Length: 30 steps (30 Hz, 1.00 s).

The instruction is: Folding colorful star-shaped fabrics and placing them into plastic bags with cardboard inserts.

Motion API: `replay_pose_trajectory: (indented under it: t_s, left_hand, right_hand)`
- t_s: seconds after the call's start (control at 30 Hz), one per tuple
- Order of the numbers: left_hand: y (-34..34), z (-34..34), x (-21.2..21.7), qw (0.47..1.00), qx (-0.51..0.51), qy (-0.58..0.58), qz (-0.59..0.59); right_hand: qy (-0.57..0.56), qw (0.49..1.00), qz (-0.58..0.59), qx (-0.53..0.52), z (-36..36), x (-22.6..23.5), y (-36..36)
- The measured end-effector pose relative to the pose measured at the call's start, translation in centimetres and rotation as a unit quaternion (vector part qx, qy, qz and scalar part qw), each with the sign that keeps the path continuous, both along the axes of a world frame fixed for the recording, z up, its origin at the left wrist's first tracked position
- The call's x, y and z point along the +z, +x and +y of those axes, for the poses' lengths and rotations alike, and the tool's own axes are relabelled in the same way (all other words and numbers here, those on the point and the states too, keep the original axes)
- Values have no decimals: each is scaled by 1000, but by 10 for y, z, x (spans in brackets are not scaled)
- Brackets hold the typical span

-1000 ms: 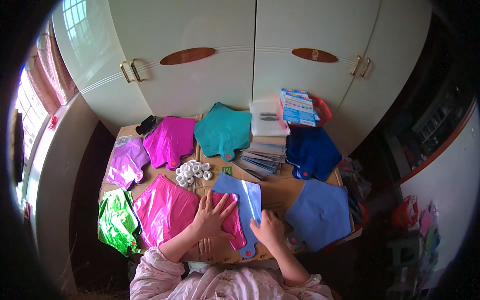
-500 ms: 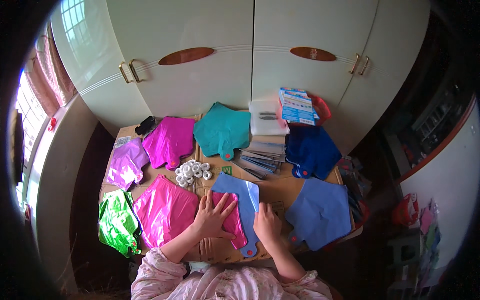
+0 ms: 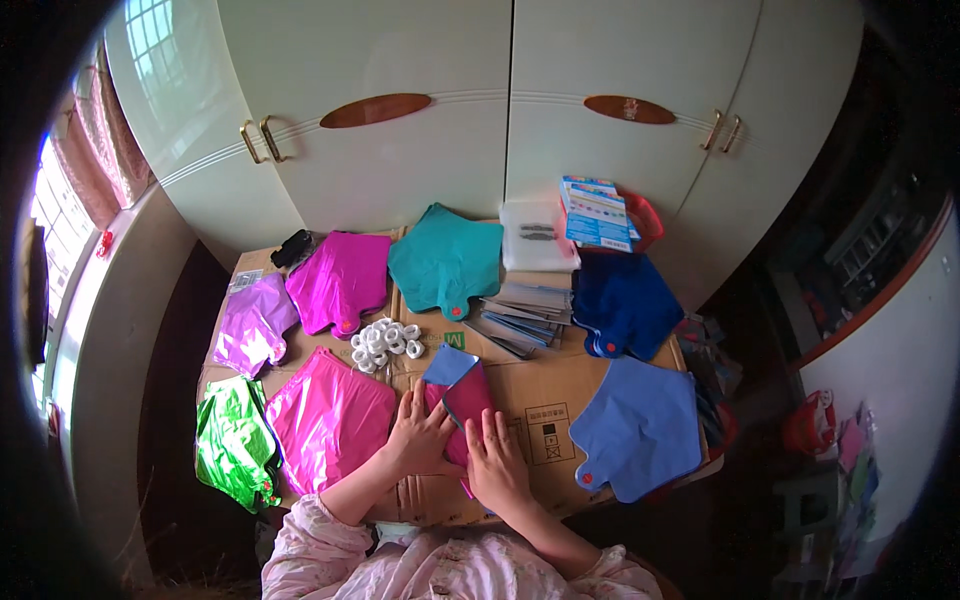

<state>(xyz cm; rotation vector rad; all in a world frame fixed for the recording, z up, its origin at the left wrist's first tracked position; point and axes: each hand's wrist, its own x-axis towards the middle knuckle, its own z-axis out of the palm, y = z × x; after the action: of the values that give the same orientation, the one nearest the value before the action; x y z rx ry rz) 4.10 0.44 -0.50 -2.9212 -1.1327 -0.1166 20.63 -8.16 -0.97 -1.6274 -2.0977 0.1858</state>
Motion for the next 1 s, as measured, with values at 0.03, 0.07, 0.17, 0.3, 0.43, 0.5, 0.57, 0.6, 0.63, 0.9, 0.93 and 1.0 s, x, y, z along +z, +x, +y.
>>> replay_pose_trajectory:
  t_s: [0.03,0.07,0.17,0.3,0.43,0.5,0.57,0.6,0.63,0.9,0.93,1.0]
  left_hand:
    - [0,0,-1,1000,-1,2,1]
    - [0,0,-1,1000,-2,4,2]
    - [-1,1,-3,1000,-6,3,-18]
    - [-1,1,-5,1000,-1,-8,-5]
    - [-5,5,-6,999,1,-40,17]
    - [-7,8,-3,997,10,-75,5]
    - [-6,12,11,991,25,-119,-48]
    - [-6,14,16,985,46,-144,-85]
    - [-5,17,20,976,67,-168,-121]
    - [7,43,5,885,224,-277,-301]
    - [7,45,2,886,223,-272,-301]
    - [6,47,-1,894,216,-253,-300]
  right_hand:
    - [5,1000,-13,1,1,-4,-1]
    - [9,1000,-27,2,2,-6,-1]
    - [12,998,-56,-5,3,-6,-4]
    - [1,998,-57,-4,3,-8,-5]
    - [9,998,-61,0,3,-11,-3]
    - [16,998,-59,-2,3,-12,-3]
    - [20,999,-45,-10,3,-11,-3]
    - [20,999,-49,-8,3,-10,-3]
    - [20,998,-53,-7,3,-9,-3]
    - [35,998,-56,-2,3,-10,-5]
    - [39,998,-58,-1,4,-9,-5]
    - [43,997,-61,2,3,-9,-5]
